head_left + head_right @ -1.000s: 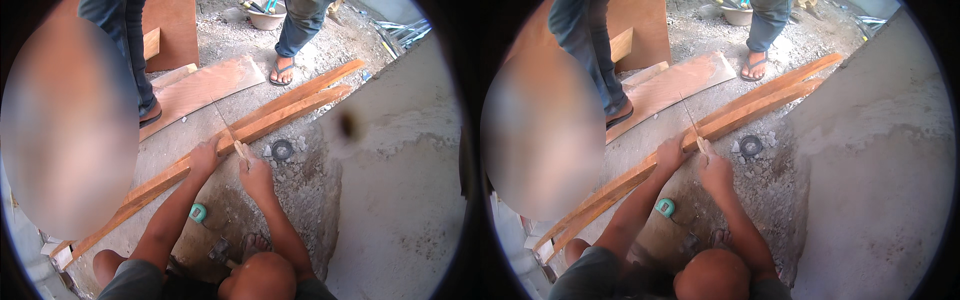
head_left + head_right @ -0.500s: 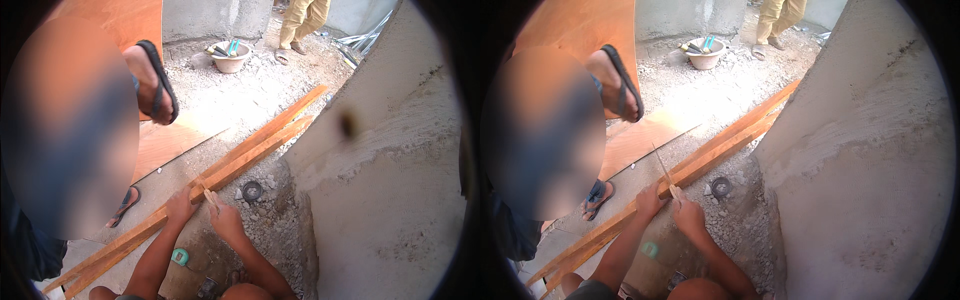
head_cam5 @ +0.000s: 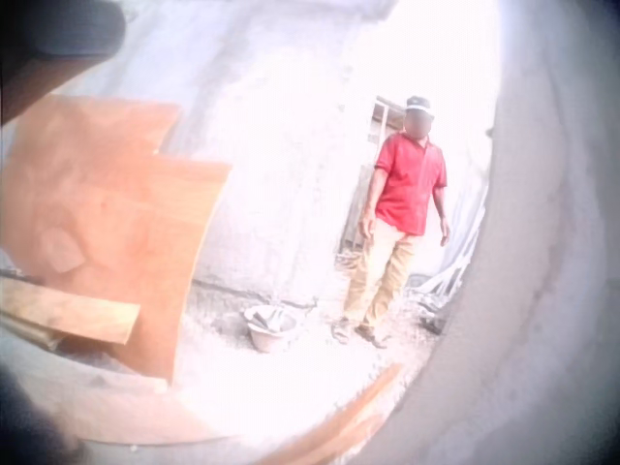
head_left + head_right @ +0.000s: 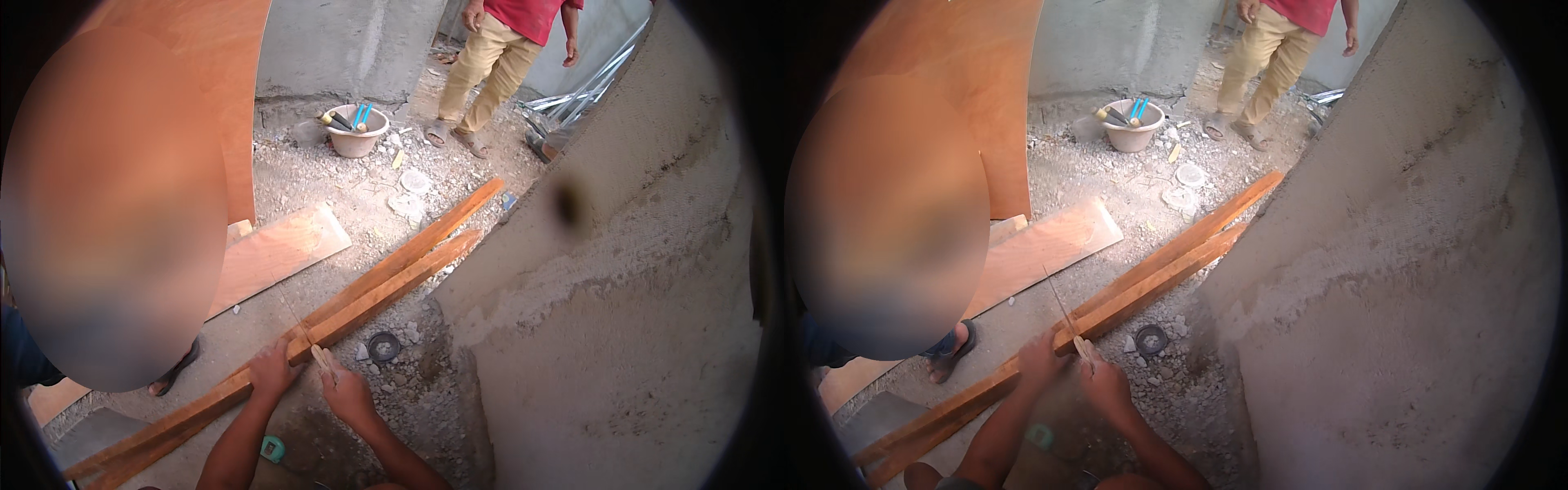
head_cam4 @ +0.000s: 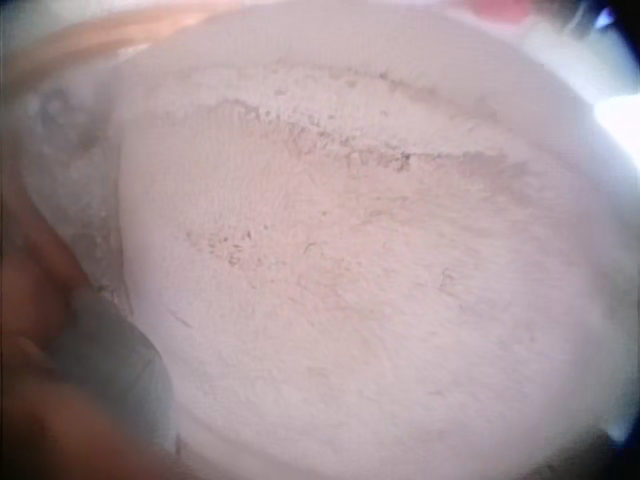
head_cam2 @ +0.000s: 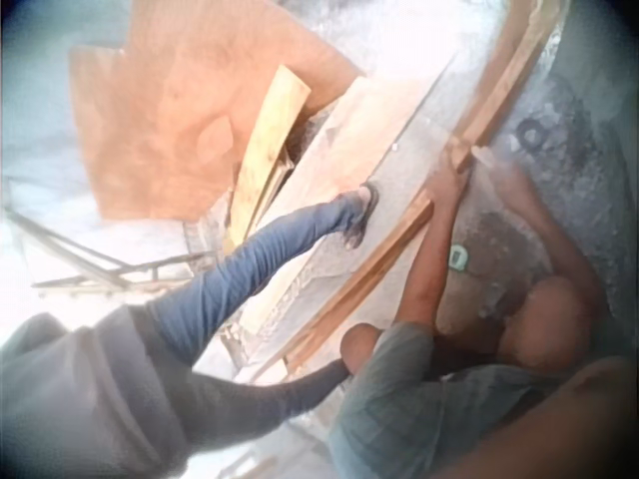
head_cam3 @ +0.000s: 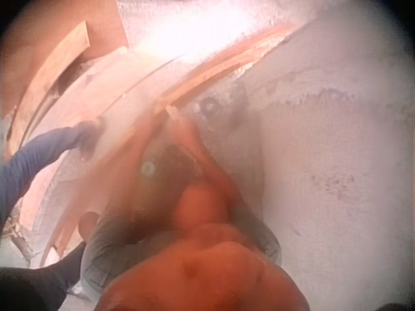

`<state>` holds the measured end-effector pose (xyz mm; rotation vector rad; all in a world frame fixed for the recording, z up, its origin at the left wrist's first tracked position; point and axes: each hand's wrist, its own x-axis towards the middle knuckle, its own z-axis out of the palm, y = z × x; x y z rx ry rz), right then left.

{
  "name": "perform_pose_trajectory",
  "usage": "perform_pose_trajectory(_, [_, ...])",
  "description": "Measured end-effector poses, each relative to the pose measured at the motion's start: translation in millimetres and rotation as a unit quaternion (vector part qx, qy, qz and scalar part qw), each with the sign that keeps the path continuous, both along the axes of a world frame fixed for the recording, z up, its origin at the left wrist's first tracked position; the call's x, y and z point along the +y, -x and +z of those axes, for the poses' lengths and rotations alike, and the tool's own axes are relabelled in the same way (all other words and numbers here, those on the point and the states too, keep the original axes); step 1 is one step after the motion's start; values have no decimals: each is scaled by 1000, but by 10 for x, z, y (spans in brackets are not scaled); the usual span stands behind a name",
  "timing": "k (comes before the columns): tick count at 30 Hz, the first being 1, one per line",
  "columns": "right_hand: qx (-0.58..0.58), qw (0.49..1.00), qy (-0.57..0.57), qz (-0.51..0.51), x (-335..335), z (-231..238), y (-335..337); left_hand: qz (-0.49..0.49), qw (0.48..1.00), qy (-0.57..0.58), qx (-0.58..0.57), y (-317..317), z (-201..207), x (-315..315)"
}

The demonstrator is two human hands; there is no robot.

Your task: The person measures wooden boards using a tape measure and cuts a board with a hand saw.

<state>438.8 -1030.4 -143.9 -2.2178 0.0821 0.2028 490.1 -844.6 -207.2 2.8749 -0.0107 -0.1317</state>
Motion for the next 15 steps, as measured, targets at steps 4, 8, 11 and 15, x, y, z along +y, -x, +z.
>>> perform_pose_trajectory(4, [2, 1000, 0, 1, 11, 3, -10, 19, 999, -25, 27, -25, 24, -40])
perform_pose_trajectory(8, [6, 1000, 11, 1, 23, 36, -24, 6, 1000, -10, 14, -19, -3, 14])
perform_pose_trajectory(11, [12, 1000, -6, 1, 20, 9, -9, -5, 1000, 23, -7, -12, 12, 14])
perform_pose_trajectory(15, [12, 1000, -1, -5, 12, 11, -2, 20, 999, -5, 49, -19, 131, -53])
